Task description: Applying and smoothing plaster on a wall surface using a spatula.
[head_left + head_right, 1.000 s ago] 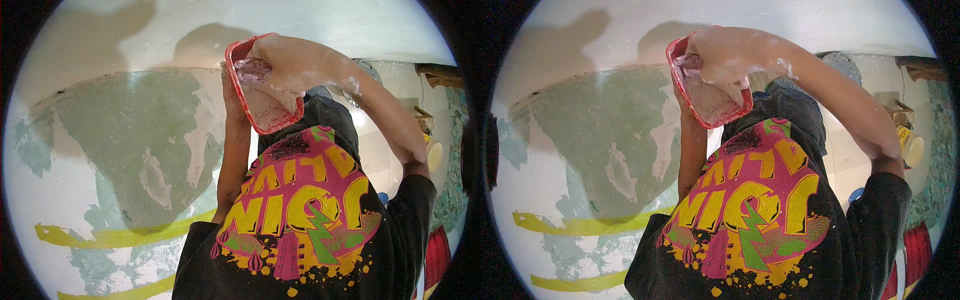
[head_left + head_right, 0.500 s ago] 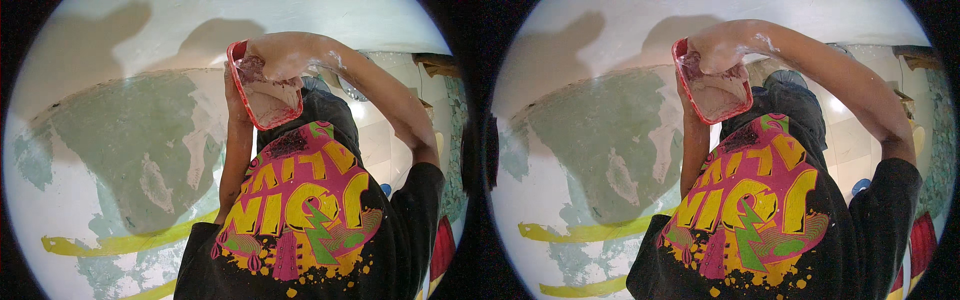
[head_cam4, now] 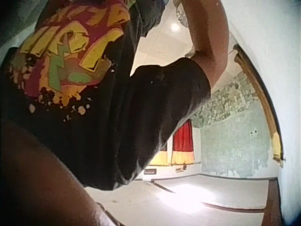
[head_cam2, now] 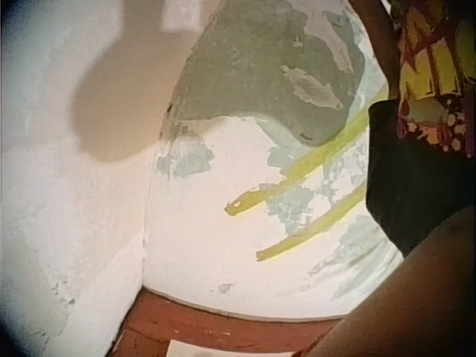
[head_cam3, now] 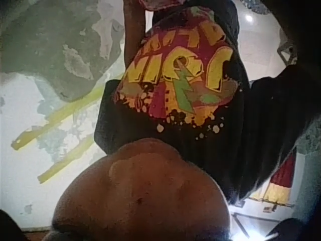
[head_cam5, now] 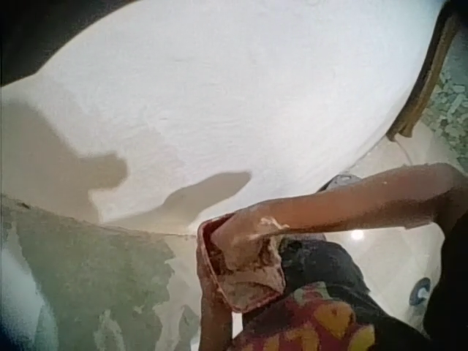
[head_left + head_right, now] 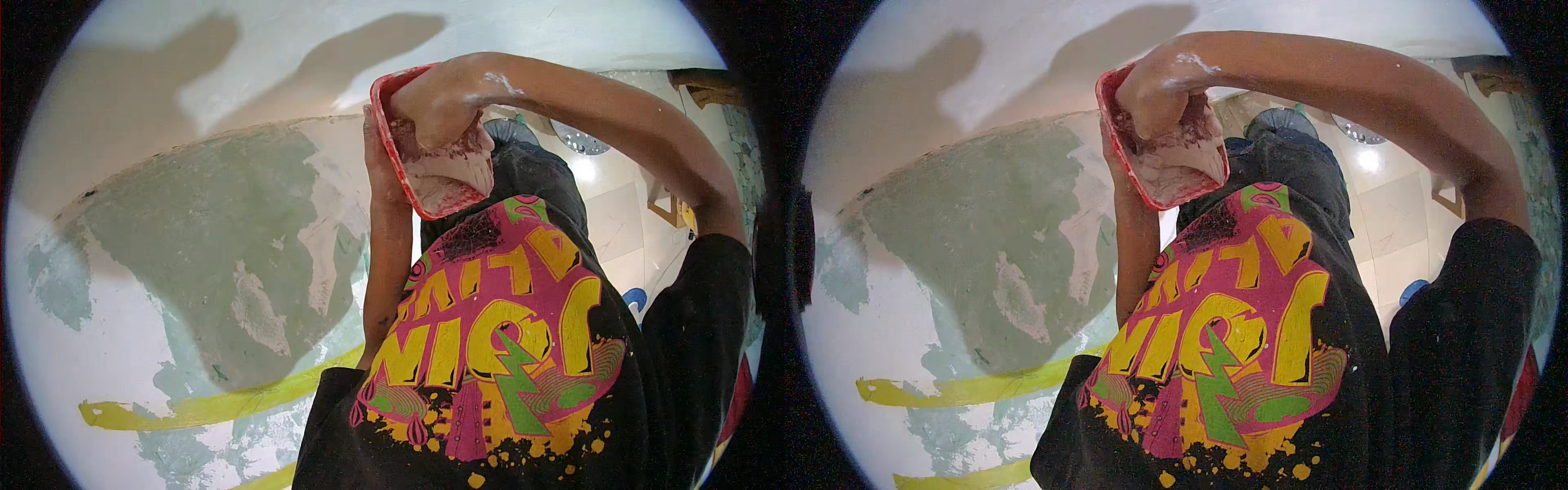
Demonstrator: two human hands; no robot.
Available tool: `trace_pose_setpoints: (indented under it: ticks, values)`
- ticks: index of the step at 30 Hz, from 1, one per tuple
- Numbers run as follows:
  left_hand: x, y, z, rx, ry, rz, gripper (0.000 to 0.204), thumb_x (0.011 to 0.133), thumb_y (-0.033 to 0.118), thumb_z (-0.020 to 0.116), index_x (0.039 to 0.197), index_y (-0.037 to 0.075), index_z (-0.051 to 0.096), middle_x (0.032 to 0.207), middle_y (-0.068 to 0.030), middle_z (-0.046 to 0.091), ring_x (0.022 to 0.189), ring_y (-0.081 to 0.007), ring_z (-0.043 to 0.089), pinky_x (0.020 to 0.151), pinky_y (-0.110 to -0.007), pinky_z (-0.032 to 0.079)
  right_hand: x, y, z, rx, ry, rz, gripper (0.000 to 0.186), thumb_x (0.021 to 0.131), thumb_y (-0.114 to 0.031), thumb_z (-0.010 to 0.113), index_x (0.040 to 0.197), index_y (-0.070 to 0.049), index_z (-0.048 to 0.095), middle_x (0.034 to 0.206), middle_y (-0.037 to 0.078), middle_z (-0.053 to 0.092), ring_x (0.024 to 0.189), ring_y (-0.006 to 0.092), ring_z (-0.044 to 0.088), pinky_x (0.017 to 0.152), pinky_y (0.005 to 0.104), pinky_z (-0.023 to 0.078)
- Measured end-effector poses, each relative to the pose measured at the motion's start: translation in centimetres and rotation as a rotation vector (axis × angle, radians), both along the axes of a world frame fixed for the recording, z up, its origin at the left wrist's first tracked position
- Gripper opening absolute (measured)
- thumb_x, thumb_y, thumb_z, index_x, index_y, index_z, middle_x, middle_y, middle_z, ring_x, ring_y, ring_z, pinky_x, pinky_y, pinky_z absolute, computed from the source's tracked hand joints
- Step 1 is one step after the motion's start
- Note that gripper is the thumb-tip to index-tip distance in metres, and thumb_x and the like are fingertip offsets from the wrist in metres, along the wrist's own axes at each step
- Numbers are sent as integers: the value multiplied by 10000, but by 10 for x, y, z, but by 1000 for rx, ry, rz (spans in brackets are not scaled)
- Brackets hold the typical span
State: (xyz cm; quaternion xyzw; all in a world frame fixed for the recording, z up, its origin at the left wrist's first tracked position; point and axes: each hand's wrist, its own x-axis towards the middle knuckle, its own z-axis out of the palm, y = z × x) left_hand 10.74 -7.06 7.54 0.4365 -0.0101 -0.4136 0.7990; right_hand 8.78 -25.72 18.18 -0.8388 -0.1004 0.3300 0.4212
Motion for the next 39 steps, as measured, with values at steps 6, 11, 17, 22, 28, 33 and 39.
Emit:
trace_pose_setpoints:
  ticks: [6,11,17,22,28,33,39]
  values:
    - [-1,-8,7,44,75,-63,664,1054,574,411,1419,31,525,1396,-160,582,1229,-298,589,1064,-450,484,2,2,-26,-44,173,114,484,720,-128,645,1151,89,686,1016,227,732,916,331,711,799,431,564]
    - [-2,-6,4,7,150,-101,655,1048,566,445,1421,34,529,1384,-159,593,1225,-278,600,1051,-439,503,10,0,-70,188,356,66,373,743,-59,649,1073,111,681,1009,222,728,838,306,730,765,457,602]
    - [1,7,-11,183,190,-146,629,1035,567,496,1367,39,579,1244,-129,681,1043,-225,699,876,-363,602,-5,-14,-55,257,457,63,391,725,-97,649,1063,97,684,949,172,726,843,240,701,752,407,559]
    - [2,11,-8,243,167,-125,603,1036,556,504,1337,42,598,1202,-119,701,1019,-194,704,854,-350,606,-13,-16,-51,164,429,50,348,719,-57,669,1042,72,694,898,130,729,764,194,701,673,369,560]
    - [16,38,-17,273,122,-51,591,1046,542,487,1379,61,567,1259,-125,677,1068,-216,690,916,-363,588,-30,-26,-67,619,628,-113,292,727,28,710,1014,69,672,902,109,744,782,162,736,647,318,632]
    - [32,34,-21,24,141,59,628,1059,543,424,1467,69,487,1397,-137,589,1251,-292,589,1086,-449,482,-27,-63,-92,885,544,-53,463,724,-1,735,1166,62,612,972,164,725,754,175,739,529,295,615]
    - [46,24,-23,-188,125,148,667,1047,577,418,1481,74,472,1423,-132,579,1277,-303,578,1107,-482,458,-38,-55,-2,763,243,-621,406,873,-99,738,1264,-21,661,1166,117,724,972,177,718,862,356,610]
